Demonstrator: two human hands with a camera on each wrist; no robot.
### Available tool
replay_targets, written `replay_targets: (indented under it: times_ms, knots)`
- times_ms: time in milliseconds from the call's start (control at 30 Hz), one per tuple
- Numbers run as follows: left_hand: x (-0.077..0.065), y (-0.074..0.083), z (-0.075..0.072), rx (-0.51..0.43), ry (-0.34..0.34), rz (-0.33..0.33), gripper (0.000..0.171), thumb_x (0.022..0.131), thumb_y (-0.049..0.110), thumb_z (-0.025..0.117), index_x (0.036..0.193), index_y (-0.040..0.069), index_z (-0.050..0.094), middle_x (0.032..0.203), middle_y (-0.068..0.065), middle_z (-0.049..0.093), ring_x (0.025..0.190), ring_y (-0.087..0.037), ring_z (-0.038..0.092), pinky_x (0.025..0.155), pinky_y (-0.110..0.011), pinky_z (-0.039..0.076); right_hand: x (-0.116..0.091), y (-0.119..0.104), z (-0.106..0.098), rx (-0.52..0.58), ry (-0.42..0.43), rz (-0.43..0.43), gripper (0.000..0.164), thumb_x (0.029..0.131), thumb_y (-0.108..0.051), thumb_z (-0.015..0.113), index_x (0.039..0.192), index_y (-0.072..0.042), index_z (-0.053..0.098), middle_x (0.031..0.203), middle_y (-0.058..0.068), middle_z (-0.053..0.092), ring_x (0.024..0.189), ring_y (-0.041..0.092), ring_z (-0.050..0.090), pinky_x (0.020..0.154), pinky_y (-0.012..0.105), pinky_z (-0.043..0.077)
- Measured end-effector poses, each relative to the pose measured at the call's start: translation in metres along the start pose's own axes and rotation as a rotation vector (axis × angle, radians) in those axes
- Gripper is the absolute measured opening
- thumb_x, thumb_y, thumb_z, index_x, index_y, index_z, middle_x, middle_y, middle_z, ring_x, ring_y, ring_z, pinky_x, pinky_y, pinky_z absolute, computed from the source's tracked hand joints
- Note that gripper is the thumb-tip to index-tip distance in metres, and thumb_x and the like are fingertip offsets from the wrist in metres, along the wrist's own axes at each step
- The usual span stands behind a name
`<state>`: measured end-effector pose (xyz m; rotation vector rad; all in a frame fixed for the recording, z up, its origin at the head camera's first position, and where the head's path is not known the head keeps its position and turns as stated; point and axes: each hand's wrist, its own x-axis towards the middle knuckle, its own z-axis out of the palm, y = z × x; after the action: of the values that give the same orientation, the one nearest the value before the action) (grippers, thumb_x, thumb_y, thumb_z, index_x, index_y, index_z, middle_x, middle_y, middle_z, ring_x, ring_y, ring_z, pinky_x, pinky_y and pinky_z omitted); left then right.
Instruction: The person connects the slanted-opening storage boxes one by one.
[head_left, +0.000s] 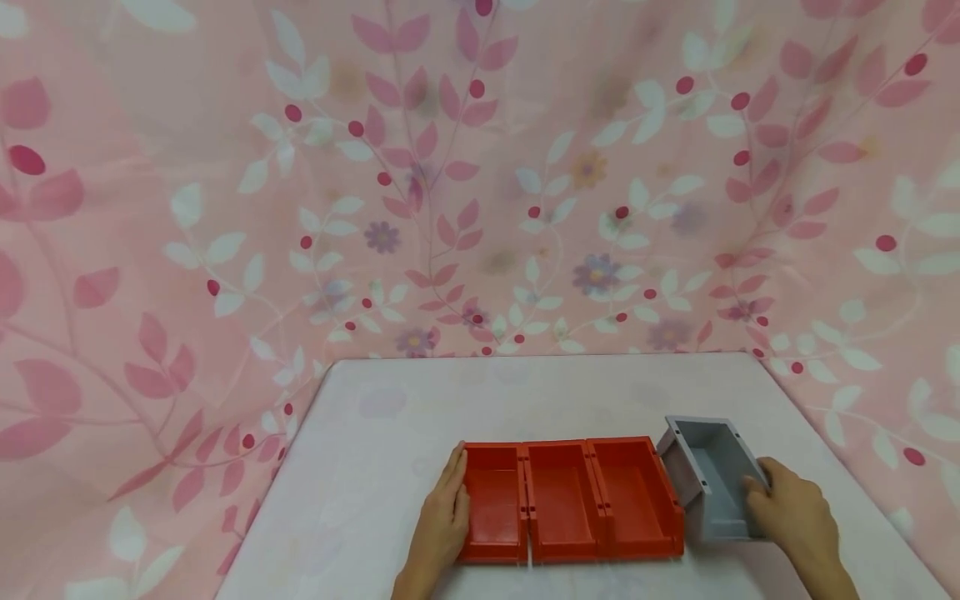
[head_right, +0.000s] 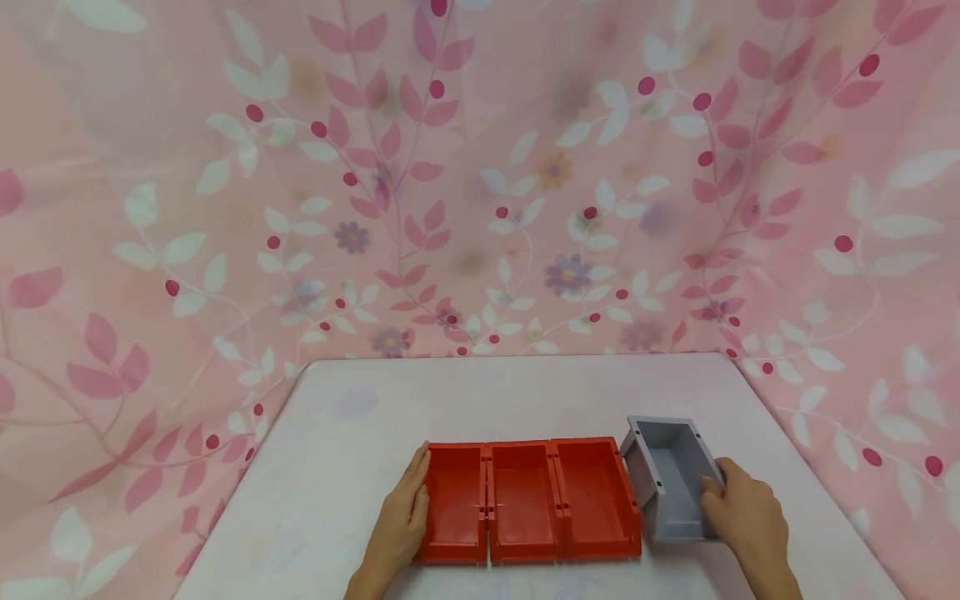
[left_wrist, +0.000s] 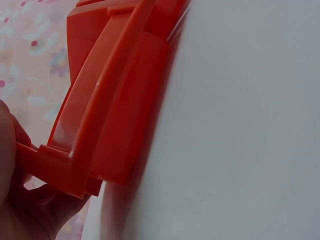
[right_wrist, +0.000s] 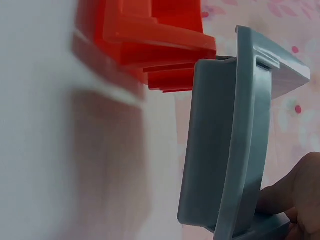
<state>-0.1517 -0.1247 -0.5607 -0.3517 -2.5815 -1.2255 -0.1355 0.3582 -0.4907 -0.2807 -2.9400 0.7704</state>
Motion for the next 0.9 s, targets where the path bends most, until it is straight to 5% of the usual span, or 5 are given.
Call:
replay_targets:
  times_ms: [433,900]
  knots:
    - [-0.001,-0.027,-0.033,0.024,0.014,0.038,0.056,0.103,-0.004,0.054,0.158,0.000,0.041,0.167,0.006,0.030,0.150,-0.018,0.032,0.113,-0.038,0.033,-0.004,-0.028,0.011,0.009,0.075,-0.028,0.033,0.097,-0.014,0.059,0.120,0.009,0.059,0.090,0.028,0.069,0.070,0.037,0.065,0.050,0.051,0.051]
    - [-0.008,-0.052,-0.066,0.034,0.017,0.068,0.059,0.102,-0.009,0.051,0.159,0.002,0.041,0.166,0.003,0.032,0.149,-0.025,0.035,0.112,-0.018,0.023,-0.008,-0.058,0.032,0.054,0.037,-0.064,0.034,0.096,-0.011,0.063,0.121,0.012,0.061,0.092,0.026,0.071,0.071,0.032,0.068,0.054,0.049,0.055]
